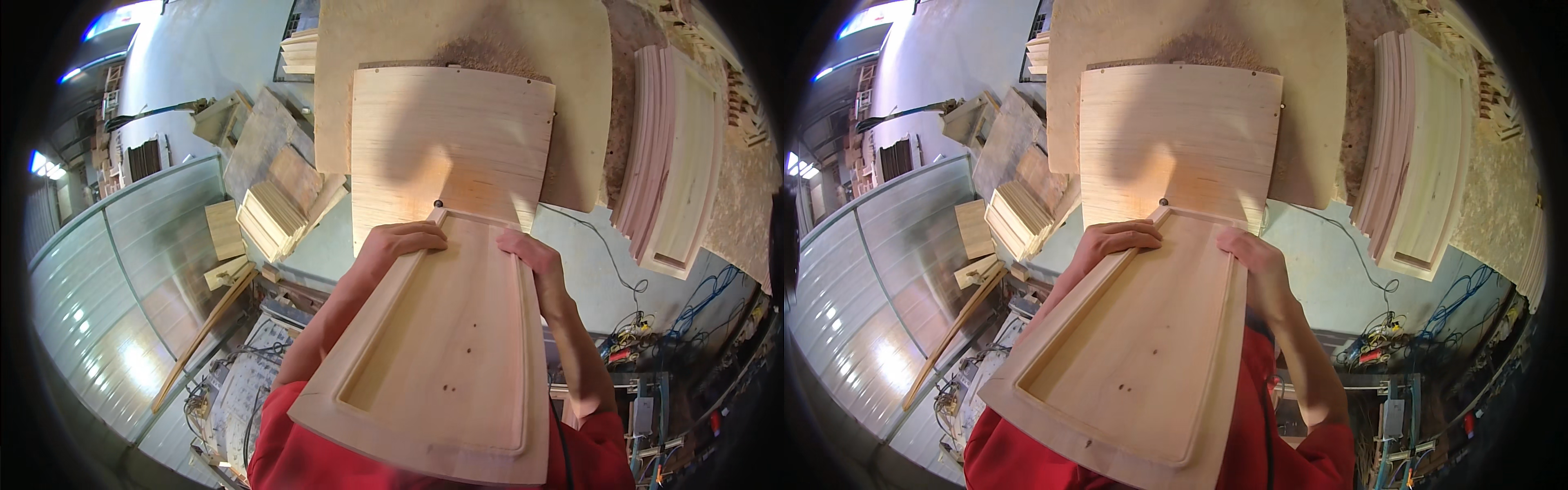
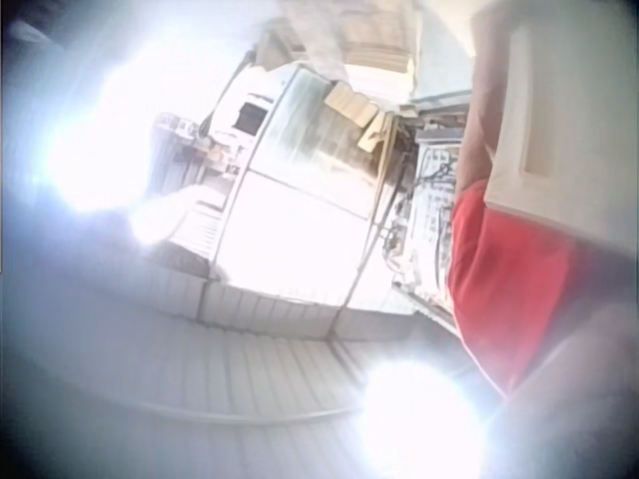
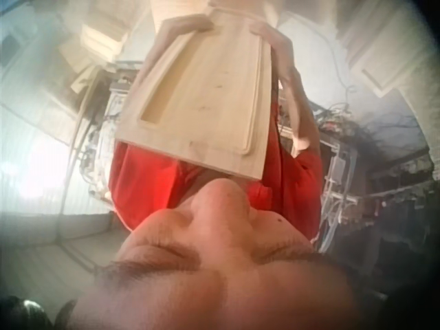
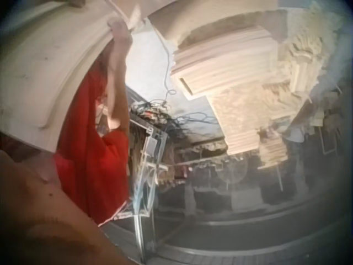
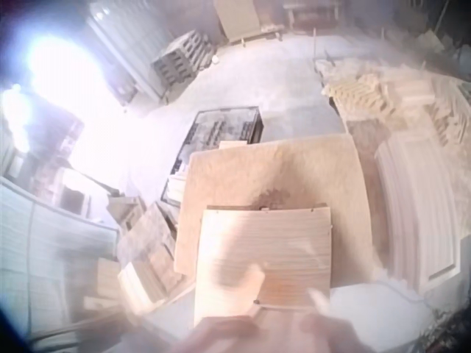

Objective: The person repeatedly picks up rectangular wooden panels, aligns them on a workbench, and stacks them. The person handles each panel individually, turning them over and placing them in a growing stack.

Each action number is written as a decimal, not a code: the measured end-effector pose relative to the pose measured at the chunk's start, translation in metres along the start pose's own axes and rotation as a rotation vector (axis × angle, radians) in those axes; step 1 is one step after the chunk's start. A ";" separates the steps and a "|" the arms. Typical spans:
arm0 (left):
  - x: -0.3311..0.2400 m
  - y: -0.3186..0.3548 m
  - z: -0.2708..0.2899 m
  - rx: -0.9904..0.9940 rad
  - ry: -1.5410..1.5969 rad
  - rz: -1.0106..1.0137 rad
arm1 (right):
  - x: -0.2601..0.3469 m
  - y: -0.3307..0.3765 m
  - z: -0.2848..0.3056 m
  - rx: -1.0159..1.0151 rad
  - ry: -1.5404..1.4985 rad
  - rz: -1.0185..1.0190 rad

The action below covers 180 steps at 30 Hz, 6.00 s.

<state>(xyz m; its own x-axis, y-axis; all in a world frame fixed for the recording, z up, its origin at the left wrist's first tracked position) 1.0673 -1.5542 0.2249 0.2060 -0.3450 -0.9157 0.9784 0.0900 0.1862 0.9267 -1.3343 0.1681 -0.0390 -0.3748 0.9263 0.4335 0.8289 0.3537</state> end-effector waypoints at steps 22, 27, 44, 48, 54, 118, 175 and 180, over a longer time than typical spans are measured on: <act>-0.102 0.116 0.126 -0.083 -1.150 0.100 | 0.121 -0.024 -0.136 -0.008 0.631 0.474; -0.068 0.164 0.142 -0.266 -1.135 0.132 | 0.117 -0.022 -0.142 0.037 0.651 0.422; 0.097 0.158 0.110 -0.288 0.177 -0.053 | 0.043 -0.071 -0.183 0.065 0.096 0.467; 0.079 0.127 0.108 -0.240 -0.013 0.075 | 0.034 -0.072 -0.161 -0.065 0.003 0.342; 0.079 0.111 0.110 -0.263 -0.032 0.017 | 0.030 -0.074 -0.149 -0.101 0.057 0.326; 0.062 0.072 -0.027 -1.070 0.538 -0.041 | 0.034 0.118 0.045 -0.101 0.762 0.074; 0.144 0.066 0.122 -1.223 0.693 0.014 | 0.069 -0.001 -0.055 -0.090 0.906 0.053; 0.157 0.075 0.151 -1.174 0.659 0.000 | 0.079 -0.020 -0.073 -0.094 0.893 0.086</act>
<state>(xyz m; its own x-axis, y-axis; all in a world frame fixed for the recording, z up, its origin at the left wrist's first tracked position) 1.1752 -1.7425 0.1489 -0.1655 0.1354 -0.9769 0.3161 0.9456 0.0776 0.9809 -1.4108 0.2245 0.6934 -0.5290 0.4892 0.4764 0.8460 0.2395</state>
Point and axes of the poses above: each hand's wrist, its own y-axis away from the middle knuckle, its own z-axis out of the back of the hand, x = y × z, the point moved 6 cm from there along -y, towards the middle knuckle, and after that the axes turned 5 degrees about -z, right-handed, at the moved point
